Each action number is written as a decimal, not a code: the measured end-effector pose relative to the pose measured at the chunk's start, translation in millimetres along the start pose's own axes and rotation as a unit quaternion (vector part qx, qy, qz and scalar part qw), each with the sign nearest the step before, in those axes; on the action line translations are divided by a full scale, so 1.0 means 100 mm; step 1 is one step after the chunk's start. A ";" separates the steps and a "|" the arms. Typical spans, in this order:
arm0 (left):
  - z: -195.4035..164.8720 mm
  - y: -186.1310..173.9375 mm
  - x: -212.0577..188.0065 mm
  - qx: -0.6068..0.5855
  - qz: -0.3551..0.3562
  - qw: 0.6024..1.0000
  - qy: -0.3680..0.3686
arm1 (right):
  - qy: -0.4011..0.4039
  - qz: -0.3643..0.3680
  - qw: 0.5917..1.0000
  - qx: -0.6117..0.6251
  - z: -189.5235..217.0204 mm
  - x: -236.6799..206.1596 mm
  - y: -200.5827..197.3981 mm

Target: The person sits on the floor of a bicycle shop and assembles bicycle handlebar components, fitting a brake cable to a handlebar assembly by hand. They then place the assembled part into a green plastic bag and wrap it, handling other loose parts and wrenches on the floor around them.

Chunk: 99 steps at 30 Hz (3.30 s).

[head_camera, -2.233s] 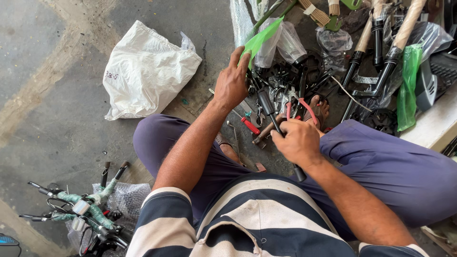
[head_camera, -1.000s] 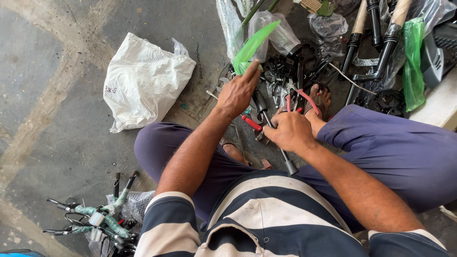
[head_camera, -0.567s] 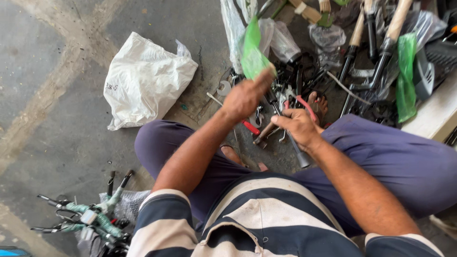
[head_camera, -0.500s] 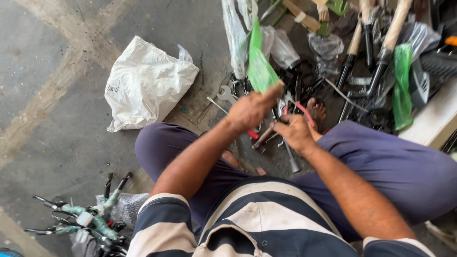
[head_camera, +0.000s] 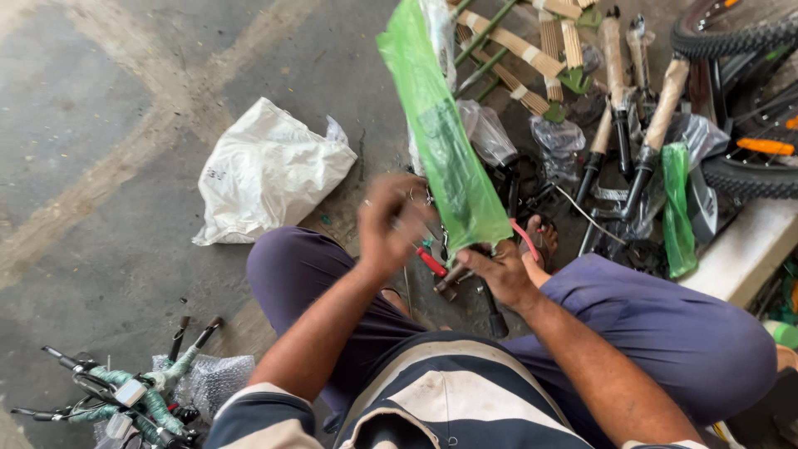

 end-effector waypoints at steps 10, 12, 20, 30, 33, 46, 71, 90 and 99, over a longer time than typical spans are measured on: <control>0.23 -0.35 0.23 -0.408 0.014 0.874 -0.264 | 0.033 0.189 0.978 0.081 -0.40 0.24 0.90; 0.28 -0.52 0.13 -0.356 0.028 0.895 -0.268 | 0.029 0.213 0.973 0.089 -0.32 0.29 0.80; 0.32 -0.34 -0.93 -0.285 0.073 0.919 -0.261 | -0.063 0.135 0.989 0.020 0.36 0.69 0.70; 0.16 -0.62 -1.25 -0.184 0.095 0.949 -0.237 | 0.087 0.121 0.978 0.147 0.11 0.48 1.16; 0.23 -0.79 -0.77 -0.194 0.054 0.964 -0.174 | 0.037 0.129 0.990 0.042 0.04 0.44 1.16; -0.01 -0.66 0.01 -0.290 0.086 0.928 -0.217 | 0.174 0.205 0.963 0.015 -0.32 0.29 1.24; 0.53 -0.34 0.18 -0.083 0.021 0.966 -0.245 | 0.196 0.183 0.963 0.008 -0.42 0.48 0.96; 0.70 -0.26 0.25 -0.014 0.044 0.971 -0.237 | 0.210 0.001 0.935 0.287 -0.48 0.68 0.14; 0.72 -0.24 0.29 -0.006 0.049 0.968 -0.245 | 0.196 0.011 0.941 0.276 -0.46 0.72 0.18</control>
Point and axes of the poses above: each hand's wrist, its own x-axis towards the middle knuckle, its own y-axis out of the palm, z = x × y, the point moved 2 cm from there along x, towards the middle knuckle, and after that the axes turned 9 degrees about x, right-handed, at the moved point
